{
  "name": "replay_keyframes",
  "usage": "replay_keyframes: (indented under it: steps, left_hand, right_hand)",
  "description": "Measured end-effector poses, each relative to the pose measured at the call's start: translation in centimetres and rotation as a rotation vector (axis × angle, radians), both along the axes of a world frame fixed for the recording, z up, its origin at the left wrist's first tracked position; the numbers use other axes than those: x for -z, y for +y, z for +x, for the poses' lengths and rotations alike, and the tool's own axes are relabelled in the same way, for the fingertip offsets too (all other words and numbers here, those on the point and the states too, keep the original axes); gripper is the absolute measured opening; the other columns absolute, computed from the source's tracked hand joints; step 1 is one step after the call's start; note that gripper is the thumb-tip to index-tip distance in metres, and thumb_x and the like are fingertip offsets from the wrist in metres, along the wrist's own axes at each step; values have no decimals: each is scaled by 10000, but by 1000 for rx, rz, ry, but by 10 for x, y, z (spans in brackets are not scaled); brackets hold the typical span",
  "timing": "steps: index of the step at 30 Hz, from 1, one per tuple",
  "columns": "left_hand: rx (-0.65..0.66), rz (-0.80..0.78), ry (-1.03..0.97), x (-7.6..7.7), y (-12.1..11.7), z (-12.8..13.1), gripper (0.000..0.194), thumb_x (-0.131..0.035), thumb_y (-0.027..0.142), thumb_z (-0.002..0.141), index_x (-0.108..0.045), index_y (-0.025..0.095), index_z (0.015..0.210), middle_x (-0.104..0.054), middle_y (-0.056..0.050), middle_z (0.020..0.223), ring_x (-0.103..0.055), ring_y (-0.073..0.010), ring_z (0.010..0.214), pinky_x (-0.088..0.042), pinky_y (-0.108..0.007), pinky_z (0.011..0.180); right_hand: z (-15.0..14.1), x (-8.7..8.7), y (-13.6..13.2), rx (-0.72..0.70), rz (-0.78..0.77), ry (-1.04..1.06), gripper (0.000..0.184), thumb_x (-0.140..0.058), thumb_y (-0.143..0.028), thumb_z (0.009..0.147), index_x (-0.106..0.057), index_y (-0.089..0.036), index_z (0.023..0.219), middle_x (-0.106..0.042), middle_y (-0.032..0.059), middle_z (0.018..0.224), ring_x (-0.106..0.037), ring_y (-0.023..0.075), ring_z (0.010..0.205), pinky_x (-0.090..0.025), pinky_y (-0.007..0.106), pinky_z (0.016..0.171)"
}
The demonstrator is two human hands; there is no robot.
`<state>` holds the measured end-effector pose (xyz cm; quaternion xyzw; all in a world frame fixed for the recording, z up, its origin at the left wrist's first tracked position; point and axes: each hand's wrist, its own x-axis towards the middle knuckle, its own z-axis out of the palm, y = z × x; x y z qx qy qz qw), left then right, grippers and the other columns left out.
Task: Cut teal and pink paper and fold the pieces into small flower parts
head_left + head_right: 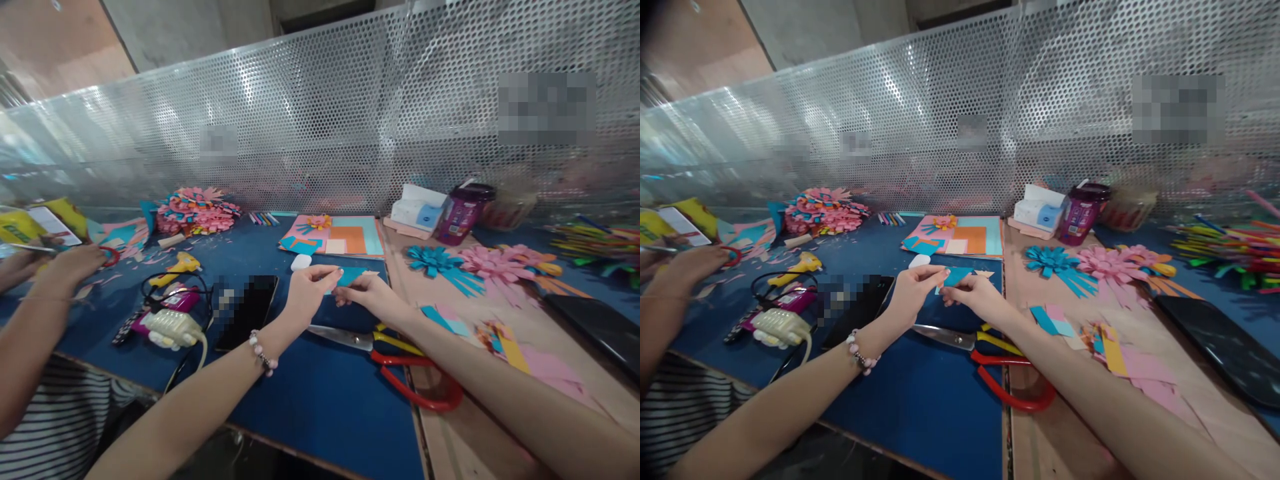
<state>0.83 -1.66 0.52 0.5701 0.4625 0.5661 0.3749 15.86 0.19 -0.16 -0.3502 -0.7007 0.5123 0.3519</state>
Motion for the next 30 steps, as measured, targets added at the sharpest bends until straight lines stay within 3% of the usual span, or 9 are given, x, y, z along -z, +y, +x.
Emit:
replay_keyframes:
  steps: [9, 14, 17, 23, 30]
  left_hand:
    - [-55, -24, -58, 0, 0, 3, 256, -648, 362, 664, -685, 145, 795, -647, -31, 677, -561, -131, 630, -448, -273, 651]
    - [-84, -38, -122, 4, 5, 1, 252, -650, 352, 665, -668, 150, 816, -663, -36, 774, -578, -129, 705, -448, -262, 698]
    - [-77, -42, -145, 6, 7, -1, 258, -647, 354, 669, -661, 147, 823, -664, -41, 793, -582, -131, 716, -449, -262, 699]
    - [-93, -101, -143, 8, 9, -1, 271, -679, 336, 636, -650, 135, 815, -666, -55, 788, -590, -136, 706, -451, -267, 679]
    - [-48, -121, -85, 6, 10, -3, 243, -666, 308, 645, -614, 151, 823, -642, -37, 788, -568, -117, 690, -439, -244, 638]
  right_hand:
    - [0, -1, -3, 39, 6, -15, 282, -625, -406, 703, -636, -126, 734, -646, 36, 654, -564, 118, 606, -429, 252, 604]
    - [-1, 4, 1, 33, 24, 66, 287, -553, -419, 763, -606, -139, 730, -614, 18, 639, -521, 101, 570, -407, 233, 554]
    - [-2, 7, 4, 131, -6, 106, 304, -528, -443, 776, -585, -146, 748, -595, 8, 627, -503, 96, 543, -387, 219, 504]
    - [-1, 12, 8, 301, -16, 6, 316, -512, -476, 780, -563, -165, 764, -549, -19, 558, -409, 73, 389, -279, 212, 378]
    - [1, 14, 4, 342, 137, -144, 247, -451, -398, 826, -544, -188, 737, -532, -19, 528, -426, 95, 390, -311, 237, 410]
